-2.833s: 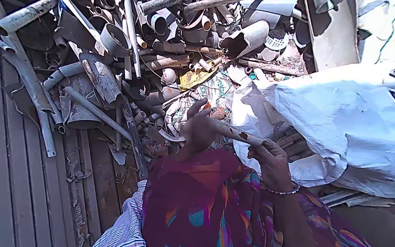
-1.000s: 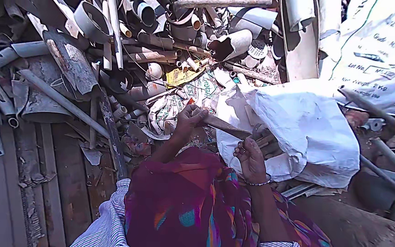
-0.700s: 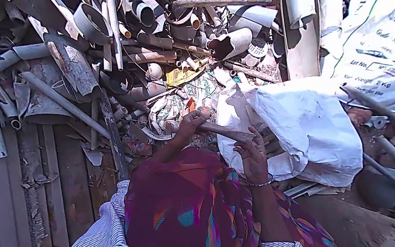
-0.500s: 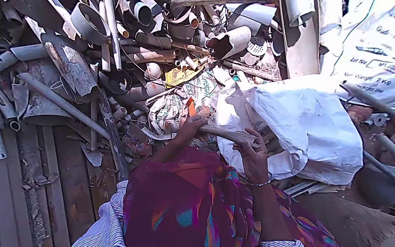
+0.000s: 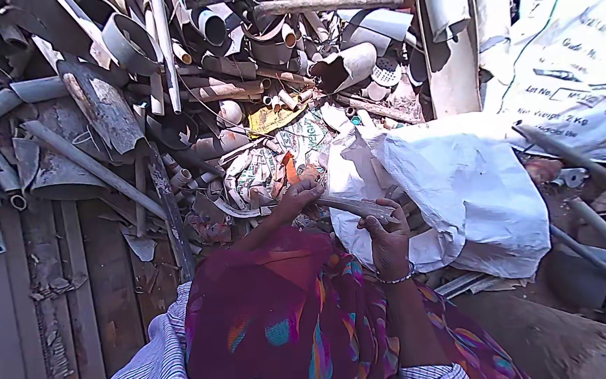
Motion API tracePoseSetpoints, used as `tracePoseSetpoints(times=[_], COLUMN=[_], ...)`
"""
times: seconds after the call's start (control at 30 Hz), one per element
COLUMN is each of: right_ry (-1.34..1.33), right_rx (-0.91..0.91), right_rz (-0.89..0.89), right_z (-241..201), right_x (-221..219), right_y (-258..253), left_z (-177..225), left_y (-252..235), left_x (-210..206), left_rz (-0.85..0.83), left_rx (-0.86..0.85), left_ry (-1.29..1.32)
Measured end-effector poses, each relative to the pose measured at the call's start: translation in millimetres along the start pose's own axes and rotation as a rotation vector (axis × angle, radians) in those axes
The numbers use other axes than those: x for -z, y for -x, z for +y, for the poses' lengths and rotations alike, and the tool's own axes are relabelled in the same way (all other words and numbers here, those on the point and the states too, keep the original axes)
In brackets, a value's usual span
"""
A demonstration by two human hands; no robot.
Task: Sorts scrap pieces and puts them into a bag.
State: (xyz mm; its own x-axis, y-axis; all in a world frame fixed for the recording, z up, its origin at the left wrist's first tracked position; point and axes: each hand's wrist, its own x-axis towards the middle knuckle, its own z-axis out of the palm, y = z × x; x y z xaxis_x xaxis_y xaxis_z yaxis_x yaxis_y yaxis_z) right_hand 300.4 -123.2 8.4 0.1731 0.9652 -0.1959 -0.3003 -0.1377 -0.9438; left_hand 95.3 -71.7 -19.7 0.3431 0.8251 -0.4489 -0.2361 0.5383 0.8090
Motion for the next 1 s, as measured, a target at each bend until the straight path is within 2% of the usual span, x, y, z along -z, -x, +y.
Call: tracePoseSetpoints(times=[0.2, 0.47, 0.57, 0.73, 0.87, 1.0], right_ry=[0.111, 0.127, 0.156, 0.236, 0.259, 0.261], right_rx=[0.129, 0.140, 0.172, 0.218, 0.208, 0.219], right_rz=[-0.016, 0.078, 0.113, 0.073, 0.073, 0.047], right_z=[1.5, 0.6, -0.7, 2.8, 3.1, 2.1], right_x=[-1.8, -2.8, -6.1, -4.4, -3.1, -1.2], right_y=[3.1, 0.9, 1.2, 1.4, 1.4, 0.8], left_z=[-1.6, -7.9, -9.1, -22.2, -22.1, -23.7], left_y=[-0.9, 4.9, 5.1, -6.6, -4.4, -4.3], left_x=[-0.4, -6.1, -9.7, 1.5, -0.9, -0.3], left_rz=[0.014, 0.021, 0.009, -0.039, 0.002, 0.033], left_rx=[-0.003, -0.002, 0.055, 0.141, 0.112, -0.025], left_ry=[-0.023, -0.095, -0.152, -0.265, -0.236, -0.305])
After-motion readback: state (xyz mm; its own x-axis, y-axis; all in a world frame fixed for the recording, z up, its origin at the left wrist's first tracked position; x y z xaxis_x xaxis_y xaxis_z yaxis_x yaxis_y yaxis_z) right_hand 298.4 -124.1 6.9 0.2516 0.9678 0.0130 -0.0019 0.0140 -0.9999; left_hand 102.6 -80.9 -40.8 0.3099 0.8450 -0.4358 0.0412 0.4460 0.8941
